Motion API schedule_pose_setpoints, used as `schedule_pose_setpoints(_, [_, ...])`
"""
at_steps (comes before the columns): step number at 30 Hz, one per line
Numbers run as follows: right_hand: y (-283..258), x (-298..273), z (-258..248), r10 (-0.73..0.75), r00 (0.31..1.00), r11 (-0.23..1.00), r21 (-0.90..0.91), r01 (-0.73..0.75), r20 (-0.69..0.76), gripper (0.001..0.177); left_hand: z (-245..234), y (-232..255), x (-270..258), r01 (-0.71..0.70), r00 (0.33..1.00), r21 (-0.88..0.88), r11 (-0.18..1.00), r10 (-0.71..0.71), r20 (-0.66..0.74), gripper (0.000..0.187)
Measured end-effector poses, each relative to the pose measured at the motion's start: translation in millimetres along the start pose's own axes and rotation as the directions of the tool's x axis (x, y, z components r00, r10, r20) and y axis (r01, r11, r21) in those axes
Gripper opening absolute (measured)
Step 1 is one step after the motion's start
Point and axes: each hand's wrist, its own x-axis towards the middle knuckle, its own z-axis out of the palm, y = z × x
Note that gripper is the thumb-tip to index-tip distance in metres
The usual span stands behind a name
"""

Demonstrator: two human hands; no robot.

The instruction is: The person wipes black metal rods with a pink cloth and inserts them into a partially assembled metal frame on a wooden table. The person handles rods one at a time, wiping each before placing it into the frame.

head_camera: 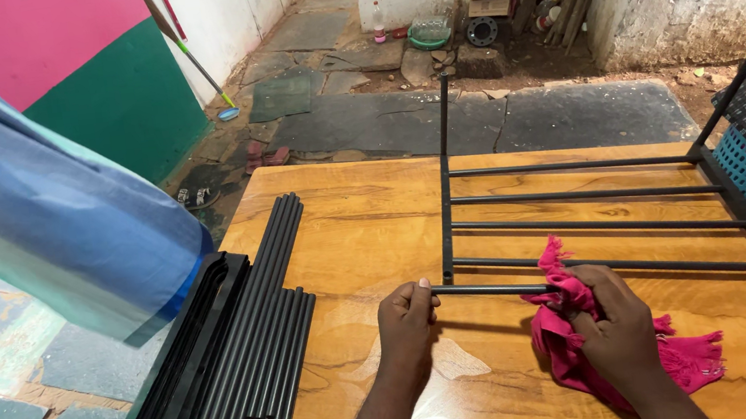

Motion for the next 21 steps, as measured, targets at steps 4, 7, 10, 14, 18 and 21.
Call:
schedule_pose_setpoints(4, [7,-1,6,0.230,0.973,0.959,0.175,-0.224,-0.014,0.032,2,1,0,0.047,0.998,0.024,0.999,-0.048,0.029,0.038])
schedule_pose_setpoints(7, [9,4,9,0.410,0.912,0.793,0.499,-0.348,-0.017,0.032,6,3,-2,0.133,0.986,0.009,0.991,-0.133,0.096,0.034])
schedule_pose_setpoints(10, [9,7,6,0.581,0.812,0.492,0.768,-0.410,0.062,0.030,11,3,-6,0.221,0.958,-0.020,0.975,-0.213,0.194,0.024])
schedule_pose_setpoints(14, [14,5,-2,0.598,0.786,0.203,0.918,-0.341,0.159,0.037,16,1,-15,0.176,0.924,0.055,0.983,-0.184,0.334,0.013])
schedule_pose_setpoints(18, [34,2,-2,0.604,0.756,0.075,0.926,-0.369,0.252,0.040,16,1,-17,-0.022,0.916,0.343,0.939,-0.118,0.383,0.012])
schedule_pose_setpoints(21, [51,2,6,0.568,0.731,-0.075,0.908,-0.412,0.379,0.030,14,1,-16,0.019,0.930,0.295,0.955,-0.125,0.345,0.013])
